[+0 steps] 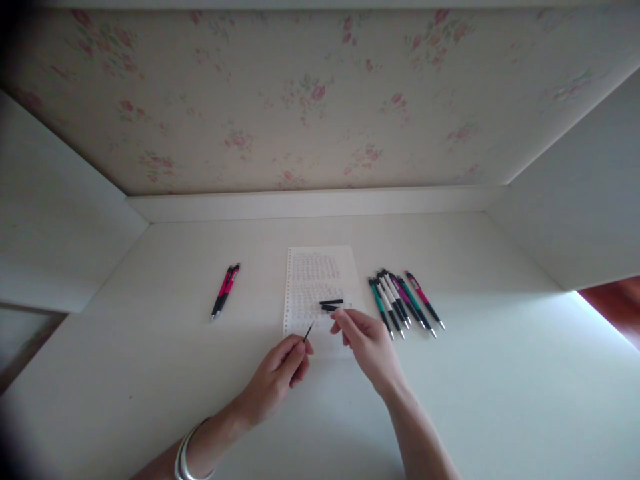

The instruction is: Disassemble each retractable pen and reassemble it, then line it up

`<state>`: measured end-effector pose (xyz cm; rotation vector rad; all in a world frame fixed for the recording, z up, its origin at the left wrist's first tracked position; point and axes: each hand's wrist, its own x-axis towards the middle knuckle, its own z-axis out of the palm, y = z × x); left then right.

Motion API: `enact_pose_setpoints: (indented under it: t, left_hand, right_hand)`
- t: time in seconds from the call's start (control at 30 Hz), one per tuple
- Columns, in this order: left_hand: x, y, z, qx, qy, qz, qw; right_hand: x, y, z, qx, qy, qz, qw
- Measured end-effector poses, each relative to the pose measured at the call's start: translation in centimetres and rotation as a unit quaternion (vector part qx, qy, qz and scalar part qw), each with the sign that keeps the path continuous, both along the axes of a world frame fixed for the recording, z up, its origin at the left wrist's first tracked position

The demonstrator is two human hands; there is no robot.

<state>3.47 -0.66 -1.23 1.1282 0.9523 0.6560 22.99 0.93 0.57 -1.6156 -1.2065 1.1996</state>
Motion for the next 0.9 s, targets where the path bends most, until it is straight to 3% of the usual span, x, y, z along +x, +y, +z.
enact_pose_setpoints:
  t: [0.1, 0.2, 0.33, 0.5, 0.6, 0.7, 0.8, 0.9]
  left_hand:
    - [0.1, 0.0, 0.0, 0.026, 0.027, 0.001, 0.999]
    - [0.2, 0.0, -0.1, 0.048, 0.045, 0.000, 0.998]
    - [0.2, 0.0, -0.2, 0.055, 0.050, -0.005, 0.997]
    - [0.1, -0.1, -0.5, 0.035, 0.046, -0.001, 0.998]
    - [0.0, -0.2, -0.5, 0.034, 0.037, -0.004, 0.999]
    - [0.0, -0.2, -0.3, 0.029, 0.030, -0.010, 0.999]
    - [-0.1, -0.1, -0.3, 0.029, 0.028, -0.009, 0.999]
    - [-0.1, -0.1, -0.4, 0.034, 0.031, -0.009, 0.999]
  right_hand:
    - [-1.9, -0.9, 0.4, -0.025, 0.081, 0.084, 0.993]
    - [-3.4, -1.5, 0.4, -0.009, 0.116, 0.087, 0.989]
    - [-3.3, -1.4, 0.4, -0.013, 0.150, 0.012, 0.989]
    - [-0.5, 0.2, 0.4, 0.060, 0.135, -0.125, 0.981]
    - [1.4, 1.7, 0.2, 0.090, 0.029, -0.171, 0.981]
    - [2.3, 2.9, 0.0, 0.079, -0.170, -0.112, 0.976]
    - [2.1, 3.6, -0.3, 0.072, -0.346, -0.042, 0.934]
    - [1.4, 4.0, -0.7, 0.077, -0.448, 0.003, 0.891]
